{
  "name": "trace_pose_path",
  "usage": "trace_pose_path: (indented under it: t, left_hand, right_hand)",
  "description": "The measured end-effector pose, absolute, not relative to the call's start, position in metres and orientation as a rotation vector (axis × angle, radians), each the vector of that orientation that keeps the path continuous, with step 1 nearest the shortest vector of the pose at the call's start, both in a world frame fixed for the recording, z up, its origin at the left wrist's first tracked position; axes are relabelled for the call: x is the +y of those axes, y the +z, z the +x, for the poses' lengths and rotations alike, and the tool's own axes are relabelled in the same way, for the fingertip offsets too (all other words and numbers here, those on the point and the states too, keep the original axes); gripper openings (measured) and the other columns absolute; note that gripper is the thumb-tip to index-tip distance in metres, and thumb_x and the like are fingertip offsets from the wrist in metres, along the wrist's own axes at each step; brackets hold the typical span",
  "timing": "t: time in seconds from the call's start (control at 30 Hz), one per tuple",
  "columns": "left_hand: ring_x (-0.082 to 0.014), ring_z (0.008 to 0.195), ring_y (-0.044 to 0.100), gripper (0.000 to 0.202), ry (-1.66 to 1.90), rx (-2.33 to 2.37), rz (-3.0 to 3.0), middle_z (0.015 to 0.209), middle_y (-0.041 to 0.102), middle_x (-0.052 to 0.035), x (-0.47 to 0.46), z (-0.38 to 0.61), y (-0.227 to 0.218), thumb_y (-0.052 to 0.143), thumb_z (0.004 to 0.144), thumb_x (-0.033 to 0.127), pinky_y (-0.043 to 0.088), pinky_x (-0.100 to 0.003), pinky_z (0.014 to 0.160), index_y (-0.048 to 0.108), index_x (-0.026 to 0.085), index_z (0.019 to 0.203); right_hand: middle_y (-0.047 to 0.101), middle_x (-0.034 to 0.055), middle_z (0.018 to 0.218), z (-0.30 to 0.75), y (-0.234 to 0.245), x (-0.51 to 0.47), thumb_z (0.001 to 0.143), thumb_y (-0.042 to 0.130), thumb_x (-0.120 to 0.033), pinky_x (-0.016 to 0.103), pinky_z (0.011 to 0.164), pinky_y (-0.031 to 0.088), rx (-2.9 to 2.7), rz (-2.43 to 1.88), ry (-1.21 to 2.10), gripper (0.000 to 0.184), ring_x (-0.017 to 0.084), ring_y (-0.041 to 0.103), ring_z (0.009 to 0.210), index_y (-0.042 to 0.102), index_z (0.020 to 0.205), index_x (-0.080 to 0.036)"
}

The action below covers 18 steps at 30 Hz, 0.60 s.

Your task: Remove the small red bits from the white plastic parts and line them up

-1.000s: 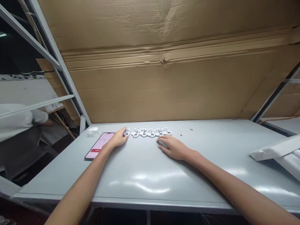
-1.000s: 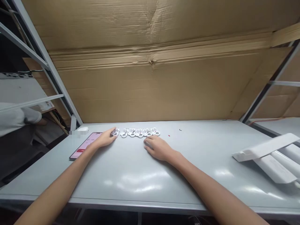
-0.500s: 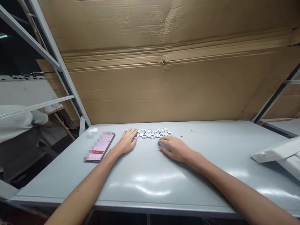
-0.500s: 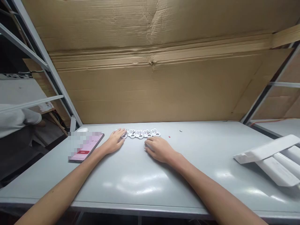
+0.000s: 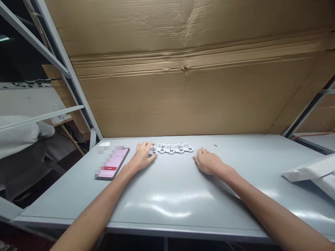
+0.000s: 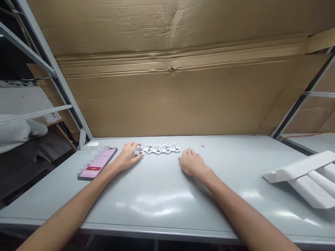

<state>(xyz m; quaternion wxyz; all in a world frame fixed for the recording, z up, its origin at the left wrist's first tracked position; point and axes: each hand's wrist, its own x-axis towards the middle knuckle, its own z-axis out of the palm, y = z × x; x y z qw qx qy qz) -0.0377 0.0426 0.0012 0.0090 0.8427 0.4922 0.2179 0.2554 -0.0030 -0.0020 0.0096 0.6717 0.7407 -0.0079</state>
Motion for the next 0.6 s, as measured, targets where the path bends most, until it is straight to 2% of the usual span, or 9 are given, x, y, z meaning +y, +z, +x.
trace_pose_path:
  t: [0.07, 0.17, 0.27, 0.4, 0.5, 0.6]
  left_hand:
    - [-0.0304, 0.116, 0.052, 0.035, 0.727, 1.460, 2.656, 0.119, 0.056, -0.0122, 0.034, -0.029, 0.004, 0.056, 0.091, 0.036, 0.040, -0.050, 0.103, 0.053, 0.020, 0.123]
    - [-0.0299, 0.121, 0.050, 0.043, 0.725, 1.249, 2.662, 0.127, 0.054, -0.0135, 0.017, -0.012, 0.006, 0.056, 0.092, 0.039, 0.041, -0.046, 0.104, 0.050, 0.019, 0.130]
    - [-0.0289, 0.123, 0.050, 0.043, 0.700, 1.111, 2.641, 0.130, 0.055, -0.0116, 0.004, 0.002, 0.004, 0.059, 0.092, 0.040, 0.041, -0.044, 0.105, 0.051, 0.023, 0.131]
    - [-0.0295, 0.126, 0.049, 0.052, 0.616, 1.058, 2.632, 0.134, 0.054, -0.0123, 0.000, 0.008, -0.002, 0.061, 0.091, 0.041, 0.041, -0.044, 0.106, 0.047, 0.022, 0.138]
    - [-0.0316, 0.131, 0.046, 0.061, 0.591, 1.116, 2.627, 0.140, 0.050, -0.0132, 0.002, 0.004, -0.003, 0.064, 0.089, 0.047, 0.040, -0.047, 0.108, 0.045, 0.023, 0.141]
    - [-0.0355, 0.140, 0.035, 0.067, 0.544, 1.186, 2.643, 0.149, 0.041, -0.0169, 0.005, -0.001, -0.003, 0.066, 0.086, 0.055, 0.034, -0.051, 0.113, 0.047, 0.020, 0.139]
  right_hand:
    - [0.060, 0.0203, 0.112, 0.258, -0.004, 0.000, 0.101, 0.027, -0.031, 0.041, 0.088, 0.042, 2.340, 2.082, -0.063, 0.037, 0.031, 0.057, 0.107, 0.058, 0.105, -0.010]
    - [0.060, 0.0209, 0.114, 0.262, -0.005, 0.006, 0.099, 0.027, -0.025, 0.042, 0.092, 0.041, 2.399, 2.066, -0.024, 0.034, 0.032, 0.054, 0.113, 0.057, 0.105, -0.011]
    - [0.062, 0.0182, 0.107, 0.267, -0.007, 0.011, 0.097, 0.027, -0.021, 0.042, 0.087, 0.044, 2.433, 2.065, 0.002, 0.031, 0.030, 0.056, 0.104, 0.057, 0.099, -0.014]
    - [0.063, 0.0154, 0.096, 0.272, -0.010, 0.013, 0.095, 0.031, -0.020, 0.044, 0.081, 0.046, 2.555, 2.051, 0.080, 0.026, 0.030, 0.058, 0.094, 0.057, 0.091, -0.018]
    - [0.064, 0.0151, 0.091, 0.271, -0.007, 0.010, 0.093, 0.034, -0.020, 0.046, 0.081, 0.047, 2.645, 2.051, 0.128, 0.024, 0.032, 0.057, 0.095, 0.057, 0.087, -0.020]
    - [0.067, 0.0156, 0.098, 0.261, 0.001, 0.002, 0.094, 0.036, -0.019, 0.047, 0.085, 0.047, 2.798, 2.044, 0.078, 0.026, 0.032, 0.058, 0.100, 0.062, 0.093, -0.019]
